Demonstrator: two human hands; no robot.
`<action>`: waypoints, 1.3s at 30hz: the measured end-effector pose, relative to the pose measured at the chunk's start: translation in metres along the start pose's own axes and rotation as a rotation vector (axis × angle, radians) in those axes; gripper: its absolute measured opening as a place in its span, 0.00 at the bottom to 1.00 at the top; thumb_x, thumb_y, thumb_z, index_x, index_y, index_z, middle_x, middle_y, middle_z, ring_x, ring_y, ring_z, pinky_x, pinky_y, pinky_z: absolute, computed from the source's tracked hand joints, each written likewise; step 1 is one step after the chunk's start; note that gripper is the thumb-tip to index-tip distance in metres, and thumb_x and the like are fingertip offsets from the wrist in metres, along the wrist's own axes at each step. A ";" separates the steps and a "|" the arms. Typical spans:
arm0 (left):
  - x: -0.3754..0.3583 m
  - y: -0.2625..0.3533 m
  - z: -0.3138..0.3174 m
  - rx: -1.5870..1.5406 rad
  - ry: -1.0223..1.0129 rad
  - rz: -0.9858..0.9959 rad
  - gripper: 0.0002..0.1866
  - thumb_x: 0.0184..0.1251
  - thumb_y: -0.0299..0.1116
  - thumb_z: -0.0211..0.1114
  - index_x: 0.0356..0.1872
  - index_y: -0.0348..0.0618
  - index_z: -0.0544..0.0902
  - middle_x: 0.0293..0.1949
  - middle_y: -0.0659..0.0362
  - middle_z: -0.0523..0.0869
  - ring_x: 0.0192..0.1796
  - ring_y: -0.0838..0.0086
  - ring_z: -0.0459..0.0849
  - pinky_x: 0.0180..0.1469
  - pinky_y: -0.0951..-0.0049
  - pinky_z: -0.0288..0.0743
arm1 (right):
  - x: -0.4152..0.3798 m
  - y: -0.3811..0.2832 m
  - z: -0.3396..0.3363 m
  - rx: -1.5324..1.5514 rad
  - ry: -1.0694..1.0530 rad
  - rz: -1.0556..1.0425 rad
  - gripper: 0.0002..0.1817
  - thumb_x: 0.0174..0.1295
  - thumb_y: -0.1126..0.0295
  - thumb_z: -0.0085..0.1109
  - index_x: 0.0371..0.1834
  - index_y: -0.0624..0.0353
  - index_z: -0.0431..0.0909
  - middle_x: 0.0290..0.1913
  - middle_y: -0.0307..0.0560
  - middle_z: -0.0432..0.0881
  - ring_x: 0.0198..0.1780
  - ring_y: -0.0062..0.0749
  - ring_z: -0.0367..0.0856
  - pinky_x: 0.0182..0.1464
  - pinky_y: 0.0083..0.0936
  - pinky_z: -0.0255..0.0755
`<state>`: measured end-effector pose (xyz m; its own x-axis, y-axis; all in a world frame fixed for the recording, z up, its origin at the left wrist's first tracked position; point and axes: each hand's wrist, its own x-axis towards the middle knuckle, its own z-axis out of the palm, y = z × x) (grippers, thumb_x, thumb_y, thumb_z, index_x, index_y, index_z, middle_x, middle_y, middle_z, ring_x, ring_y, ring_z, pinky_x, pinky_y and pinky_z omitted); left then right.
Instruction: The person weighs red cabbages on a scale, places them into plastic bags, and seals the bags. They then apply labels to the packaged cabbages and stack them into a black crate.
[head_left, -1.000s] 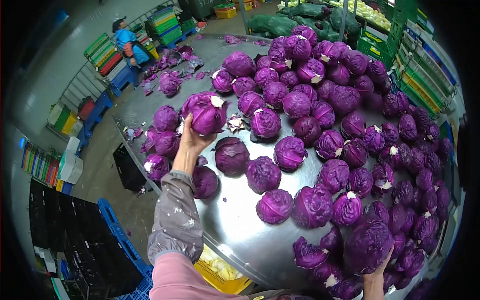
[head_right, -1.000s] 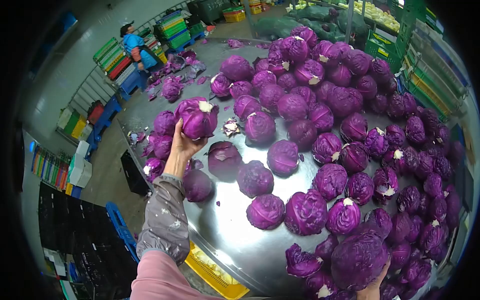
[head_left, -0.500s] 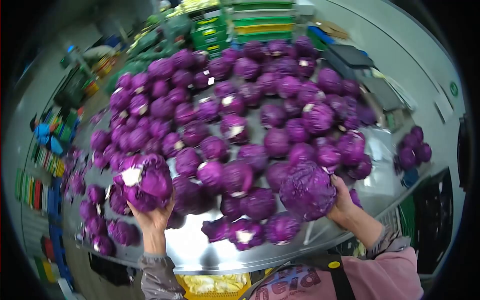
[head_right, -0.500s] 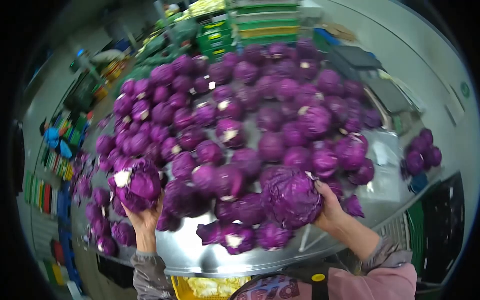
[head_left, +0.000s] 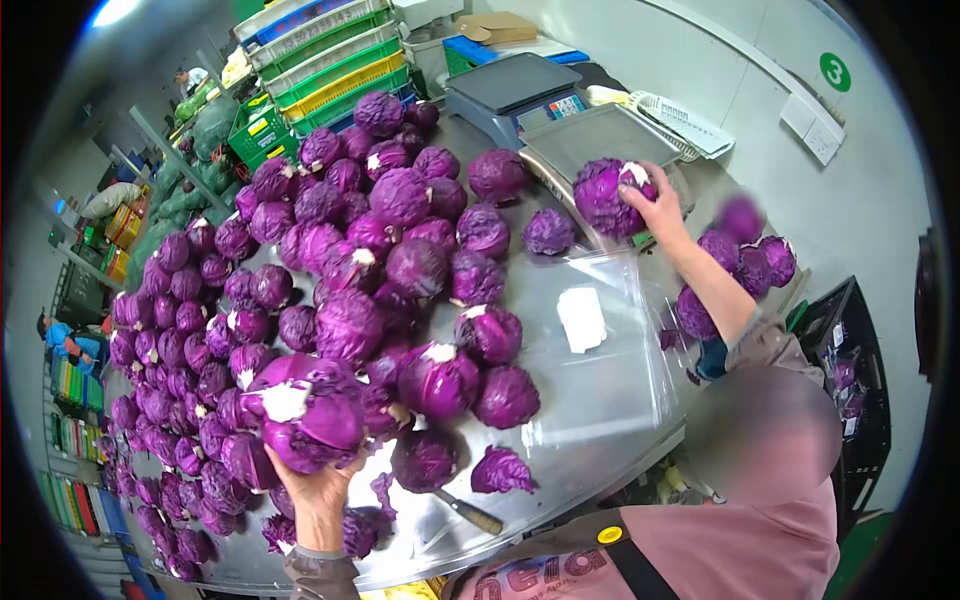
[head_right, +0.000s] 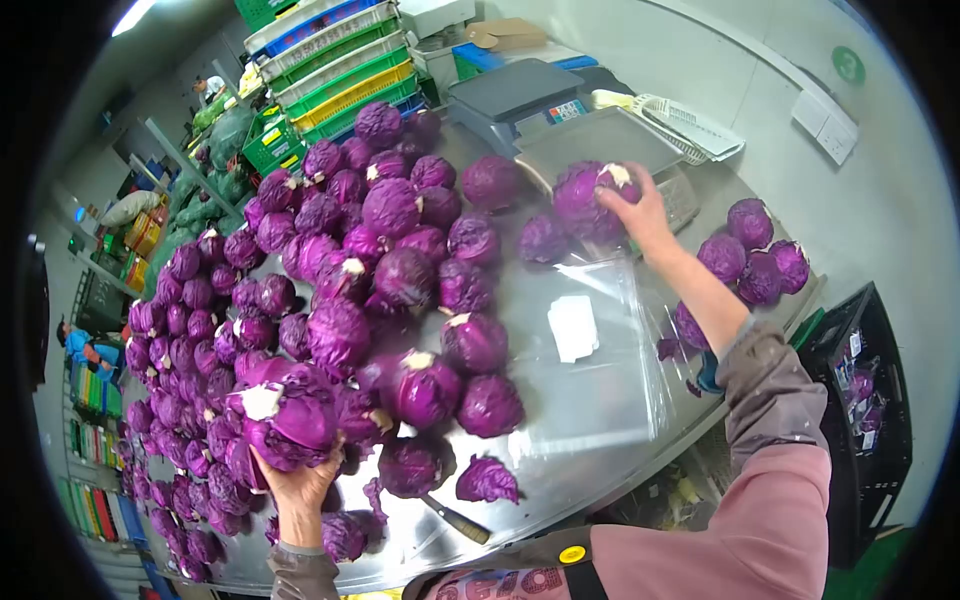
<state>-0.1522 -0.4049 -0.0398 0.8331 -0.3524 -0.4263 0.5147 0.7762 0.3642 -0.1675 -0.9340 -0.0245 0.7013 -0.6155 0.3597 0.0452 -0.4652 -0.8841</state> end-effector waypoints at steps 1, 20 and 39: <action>0.006 -0.019 0.014 0.026 0.041 0.014 0.46 0.46 0.66 0.56 0.64 0.51 0.55 0.60 0.46 0.60 0.57 0.42 0.65 0.48 0.38 0.71 | 0.019 0.013 -0.006 -0.047 0.035 -0.022 0.36 0.44 0.56 0.68 0.55 0.63 0.66 0.49 0.53 0.75 0.51 0.36 0.74 0.53 0.28 0.66; 0.052 -0.194 0.047 -0.119 0.033 -0.665 0.48 0.46 0.71 0.53 0.66 0.52 0.55 0.64 0.47 0.59 0.61 0.44 0.64 0.49 0.35 0.68 | -0.034 0.070 -0.031 0.197 -0.521 0.202 0.42 0.51 0.56 0.64 0.66 0.58 0.52 0.64 0.53 0.57 0.60 0.37 0.64 0.55 0.34 0.69; 0.076 -0.305 0.185 0.701 -0.374 -0.883 0.42 0.59 0.61 0.51 0.65 0.41 0.50 0.59 0.47 0.65 0.54 0.60 0.74 0.52 0.59 0.74 | -0.126 0.058 -0.098 0.523 -0.315 0.314 0.50 0.38 0.53 0.70 0.65 0.59 0.55 0.62 0.46 0.62 0.63 0.34 0.60 0.64 0.32 0.56</action>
<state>-0.2087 -0.7654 -0.0298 0.0821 -0.8429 -0.5317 0.8424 -0.2264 0.4889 -0.3230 -0.9460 -0.0917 0.9071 -0.4199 0.0285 0.0876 0.1221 -0.9886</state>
